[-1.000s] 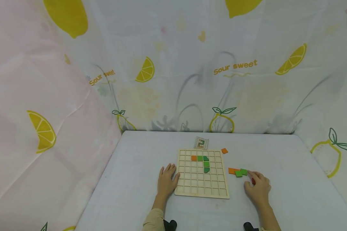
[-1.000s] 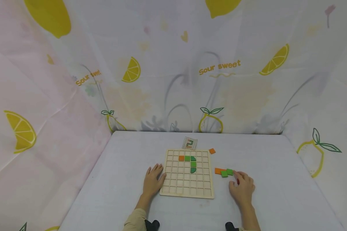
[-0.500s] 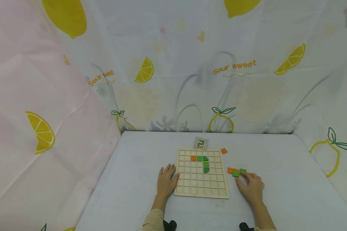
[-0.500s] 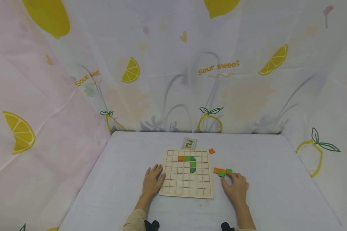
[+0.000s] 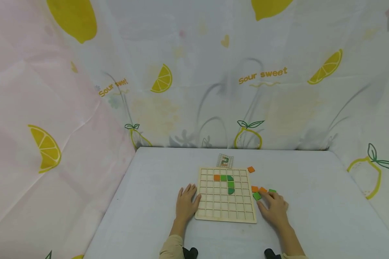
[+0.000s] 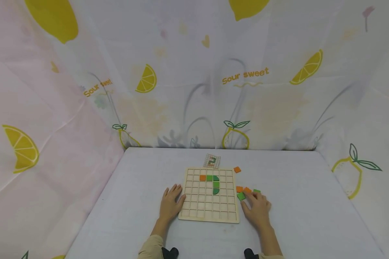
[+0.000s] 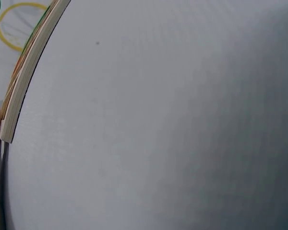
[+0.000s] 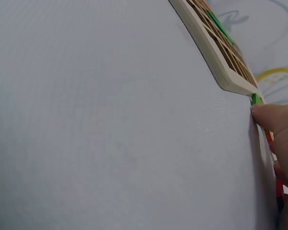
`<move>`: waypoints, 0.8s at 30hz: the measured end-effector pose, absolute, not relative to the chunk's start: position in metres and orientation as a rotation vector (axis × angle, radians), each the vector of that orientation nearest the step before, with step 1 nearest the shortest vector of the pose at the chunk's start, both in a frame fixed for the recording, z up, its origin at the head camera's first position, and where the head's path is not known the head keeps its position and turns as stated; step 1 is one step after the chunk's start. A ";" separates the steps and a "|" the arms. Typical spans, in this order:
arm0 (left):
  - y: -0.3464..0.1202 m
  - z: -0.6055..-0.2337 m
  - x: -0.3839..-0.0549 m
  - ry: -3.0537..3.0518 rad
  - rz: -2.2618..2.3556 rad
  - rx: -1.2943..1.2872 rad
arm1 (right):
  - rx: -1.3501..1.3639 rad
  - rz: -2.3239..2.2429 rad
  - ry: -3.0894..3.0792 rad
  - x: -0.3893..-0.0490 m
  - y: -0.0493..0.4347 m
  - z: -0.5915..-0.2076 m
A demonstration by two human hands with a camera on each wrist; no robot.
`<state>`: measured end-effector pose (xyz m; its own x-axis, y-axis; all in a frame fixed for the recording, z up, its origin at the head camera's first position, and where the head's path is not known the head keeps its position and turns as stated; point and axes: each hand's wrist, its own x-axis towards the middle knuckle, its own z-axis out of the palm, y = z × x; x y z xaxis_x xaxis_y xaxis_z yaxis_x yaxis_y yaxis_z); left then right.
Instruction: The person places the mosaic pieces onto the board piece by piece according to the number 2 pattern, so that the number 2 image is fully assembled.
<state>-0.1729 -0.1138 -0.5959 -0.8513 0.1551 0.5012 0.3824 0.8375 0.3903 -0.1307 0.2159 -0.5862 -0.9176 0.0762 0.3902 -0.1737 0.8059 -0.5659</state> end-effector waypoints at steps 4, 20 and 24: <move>-0.114 -0.597 -0.173 -2.558 -0.675 -0.396 | 0.091 0.862 -2.589 -0.132 0.213 -0.587; -0.113 -0.595 -0.172 -2.547 -0.697 -0.399 | 0.035 0.924 -2.565 -0.138 0.203 -0.583; -0.114 -0.595 -0.172 -2.552 -0.703 -0.396 | 0.008 0.970 -2.544 -0.140 0.203 -0.581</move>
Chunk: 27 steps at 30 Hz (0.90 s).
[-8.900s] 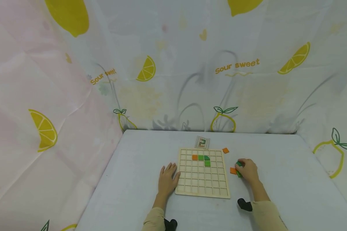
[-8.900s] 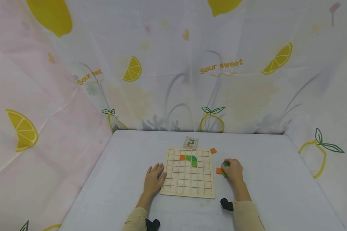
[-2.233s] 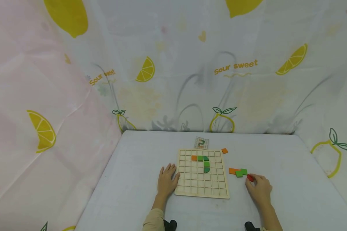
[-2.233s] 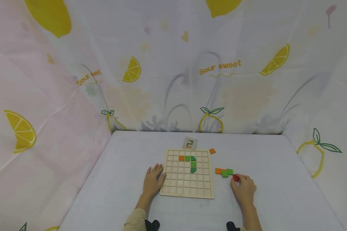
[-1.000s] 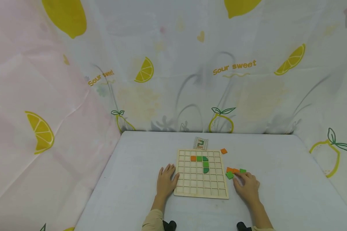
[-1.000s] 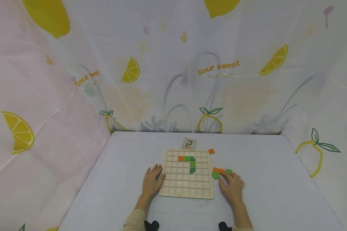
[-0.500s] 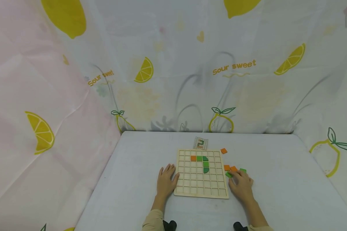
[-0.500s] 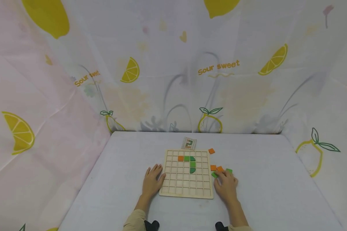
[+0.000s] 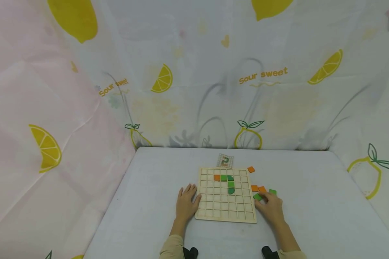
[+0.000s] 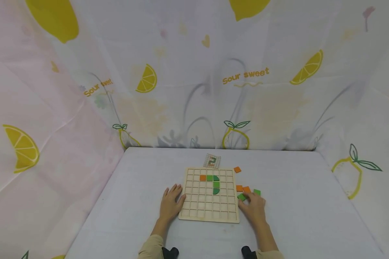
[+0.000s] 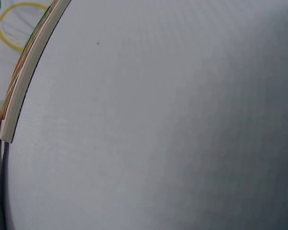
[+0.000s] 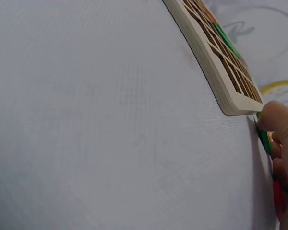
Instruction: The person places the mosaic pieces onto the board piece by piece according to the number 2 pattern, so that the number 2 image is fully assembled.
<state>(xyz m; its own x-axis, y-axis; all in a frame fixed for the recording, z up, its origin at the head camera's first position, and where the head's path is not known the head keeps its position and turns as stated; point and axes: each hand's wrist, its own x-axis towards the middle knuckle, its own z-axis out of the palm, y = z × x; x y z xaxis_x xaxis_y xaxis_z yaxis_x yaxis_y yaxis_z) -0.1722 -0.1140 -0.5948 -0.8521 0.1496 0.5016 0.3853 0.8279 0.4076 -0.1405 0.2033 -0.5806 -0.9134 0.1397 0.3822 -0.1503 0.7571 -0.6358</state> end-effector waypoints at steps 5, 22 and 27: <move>-0.114 -0.596 -0.173 -2.556 -0.694 -0.397 | -0.080 1.108 -2.580 -0.142 0.206 -0.577; -0.113 -0.594 -0.172 -2.589 -0.720 -0.393 | -0.156 1.152 -2.312 -0.162 0.224 -0.561; -0.114 -0.596 -0.172 -2.584 -0.709 -0.391 | -0.105 1.183 -2.283 -0.168 0.216 -0.563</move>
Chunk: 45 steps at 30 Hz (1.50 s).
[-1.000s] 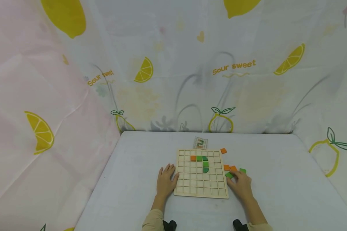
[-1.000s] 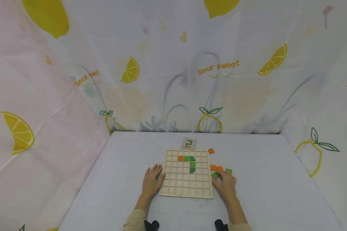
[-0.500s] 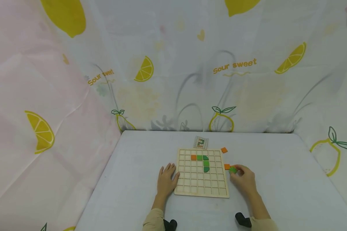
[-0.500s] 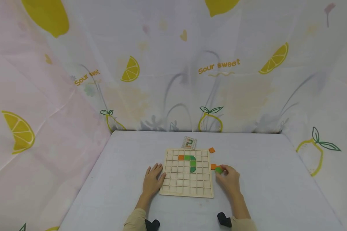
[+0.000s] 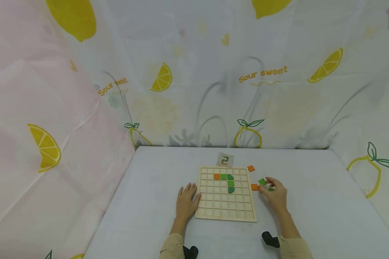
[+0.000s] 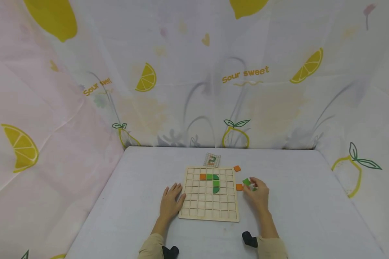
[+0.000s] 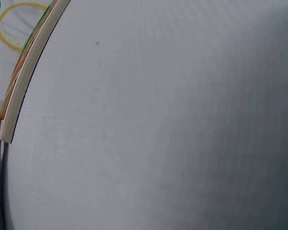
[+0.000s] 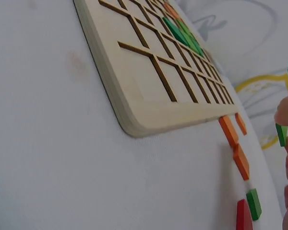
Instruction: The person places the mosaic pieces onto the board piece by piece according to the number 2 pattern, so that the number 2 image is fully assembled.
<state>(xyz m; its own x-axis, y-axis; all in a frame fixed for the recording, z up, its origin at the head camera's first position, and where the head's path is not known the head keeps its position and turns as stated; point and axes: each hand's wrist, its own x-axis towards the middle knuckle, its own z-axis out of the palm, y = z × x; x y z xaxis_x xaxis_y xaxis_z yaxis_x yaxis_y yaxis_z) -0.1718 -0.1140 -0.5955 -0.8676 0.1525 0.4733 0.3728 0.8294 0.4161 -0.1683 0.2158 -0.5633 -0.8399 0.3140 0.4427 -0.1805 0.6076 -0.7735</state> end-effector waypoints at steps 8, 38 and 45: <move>-0.115 -0.595 -0.171 -2.576 -0.715 -0.388 | 0.173 1.193 -2.268 -0.182 0.177 -0.565; -0.113 -0.592 -0.171 -2.558 -0.696 -0.401 | 0.680 0.921 -2.713 -0.195 0.108 -0.564; -0.113 -0.595 -0.172 -2.546 -0.681 -0.406 | 0.789 0.902 -2.803 -0.195 0.113 -0.556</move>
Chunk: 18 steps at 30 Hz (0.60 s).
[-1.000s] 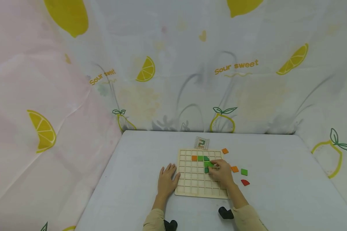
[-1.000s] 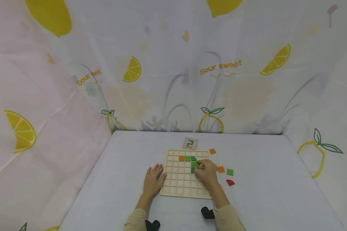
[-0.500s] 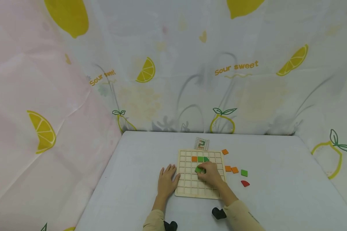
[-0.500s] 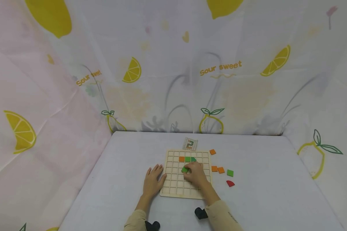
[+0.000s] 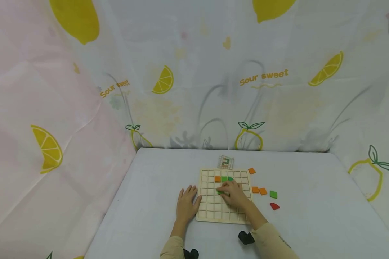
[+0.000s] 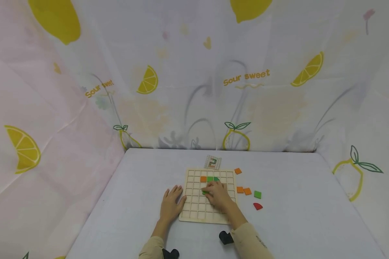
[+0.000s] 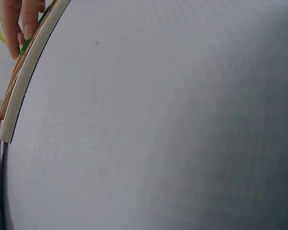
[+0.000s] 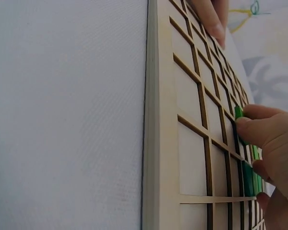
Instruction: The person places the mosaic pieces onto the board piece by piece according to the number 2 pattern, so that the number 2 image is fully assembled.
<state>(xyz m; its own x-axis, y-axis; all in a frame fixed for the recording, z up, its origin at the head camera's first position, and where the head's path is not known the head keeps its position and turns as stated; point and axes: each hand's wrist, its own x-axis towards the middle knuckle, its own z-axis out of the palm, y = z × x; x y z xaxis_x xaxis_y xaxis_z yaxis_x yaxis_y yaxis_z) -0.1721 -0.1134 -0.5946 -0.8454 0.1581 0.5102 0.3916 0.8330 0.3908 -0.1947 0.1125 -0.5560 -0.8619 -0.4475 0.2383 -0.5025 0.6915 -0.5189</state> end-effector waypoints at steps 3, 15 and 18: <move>-0.113 -0.596 -0.172 -2.554 -0.679 -0.403 | 0.785 0.900 -2.833 -0.194 0.114 -0.556; -0.114 -0.594 -0.173 -2.572 -0.688 -0.397 | 0.695 0.874 -2.835 -0.190 0.118 -0.556; -0.114 -0.594 -0.172 -2.574 -0.692 -0.397 | 0.662 0.835 -2.802 -0.187 0.118 -0.560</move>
<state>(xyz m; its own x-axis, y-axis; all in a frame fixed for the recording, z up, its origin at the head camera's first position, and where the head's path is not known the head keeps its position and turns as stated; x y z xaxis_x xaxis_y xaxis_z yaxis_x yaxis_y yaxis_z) -0.1719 -0.1138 -0.5937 -0.8605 0.1567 0.4848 0.3788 0.8331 0.4030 -0.1871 0.1177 -0.5604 -0.8928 -0.3706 0.2562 -0.4504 0.7487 -0.4865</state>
